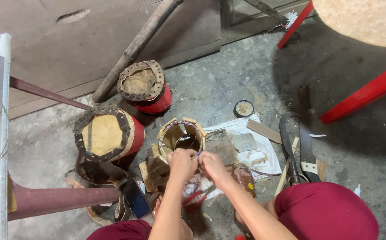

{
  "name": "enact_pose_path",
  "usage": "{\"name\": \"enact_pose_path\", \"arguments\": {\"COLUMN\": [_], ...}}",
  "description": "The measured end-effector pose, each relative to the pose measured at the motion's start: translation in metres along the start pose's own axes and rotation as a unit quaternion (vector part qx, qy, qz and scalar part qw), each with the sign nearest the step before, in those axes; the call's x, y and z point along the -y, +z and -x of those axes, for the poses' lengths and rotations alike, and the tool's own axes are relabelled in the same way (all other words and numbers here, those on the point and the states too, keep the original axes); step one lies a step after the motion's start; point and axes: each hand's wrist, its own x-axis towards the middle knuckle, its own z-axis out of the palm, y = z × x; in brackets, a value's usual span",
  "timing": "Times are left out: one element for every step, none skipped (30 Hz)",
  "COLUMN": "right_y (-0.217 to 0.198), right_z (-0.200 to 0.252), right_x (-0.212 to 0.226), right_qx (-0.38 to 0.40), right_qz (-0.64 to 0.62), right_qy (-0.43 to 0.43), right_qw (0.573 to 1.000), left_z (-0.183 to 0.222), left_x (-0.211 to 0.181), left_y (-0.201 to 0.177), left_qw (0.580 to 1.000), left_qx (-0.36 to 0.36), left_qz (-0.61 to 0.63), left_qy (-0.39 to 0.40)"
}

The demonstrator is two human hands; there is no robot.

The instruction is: Sanding and scraping the rim of a small wooden drum to repair or finish it, including applying adhesive and using pliers.

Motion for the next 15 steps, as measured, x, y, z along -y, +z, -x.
{"name": "enact_pose_path", "arguments": {"right_y": [-0.004,-0.008,-0.01,-0.022,-0.034,-0.045,-0.043,-0.041,-0.038,-0.027,-0.017,-0.005,0.004,0.013,0.022], "right_z": [0.0,0.001,0.0,0.002,0.006,0.009,0.012,0.014,0.016,0.006,-0.005,-0.015,-0.024,-0.032,-0.042], "right_x": [0.001,0.003,0.003,0.015,0.026,0.037,0.051,0.066,0.082,0.087,0.093,0.098,0.102,0.106,0.111], "right_qx": [-0.001,0.015,0.031,0.03,0.0,-0.031,-0.029,-0.019,-0.009,-0.007,0.045,0.096,0.1,0.155,0.204], "right_qz": [-0.002,0.039,0.079,0.076,0.197,0.311,0.311,0.328,0.344,0.343,0.371,0.398,0.396,0.509,0.612], "right_qy": [0.0,-0.013,-0.025,-0.024,-0.176,-0.321,-0.319,-0.33,-0.341,-0.342,-0.342,-0.342,-0.343,-0.287,-0.227], "right_qw": [1.0,0.999,0.996,0.996,0.964,0.894,0.895,0.885,0.875,0.875,0.862,0.846,0.846,0.796,0.73], "left_z": [-0.002,-0.004,-0.006,-0.004,-0.001,0.003,0.002,0.001,-0.001,-0.002,-0.002,-0.002,0.004,0.009,0.013], "left_x": [0.002,0.004,0.008,0.004,0.001,-0.002,0.002,0.006,0.011,0.01,0.011,0.012,0.005,-0.002,-0.009], "left_y": [0.006,0.012,0.018,0.014,0.011,0.009,0.015,0.02,0.024,0.025,0.026,0.026,0.022,0.019,0.014], "left_qw": [1.0,1.0,0.999,0.999,0.992,0.978,0.978,0.95,0.905,0.905,0.888,0.869,0.869,0.86,0.85], "left_qx": [0.001,-0.018,-0.035,-0.034,-0.077,-0.119,-0.118,-0.217,-0.315,-0.315,-0.347,-0.378,-0.378,-0.397,-0.415], "left_qz": [-0.001,-0.018,-0.036,-0.039,-0.097,-0.155,-0.155,-0.168,-0.178,-0.179,-0.182,-0.184,-0.187,-0.199,-0.21], "left_qy": [0.002,-0.001,-0.004,-0.002,0.036,0.075,0.073,0.151,0.226,0.224,0.243,0.262,0.258,0.251,0.245]}}
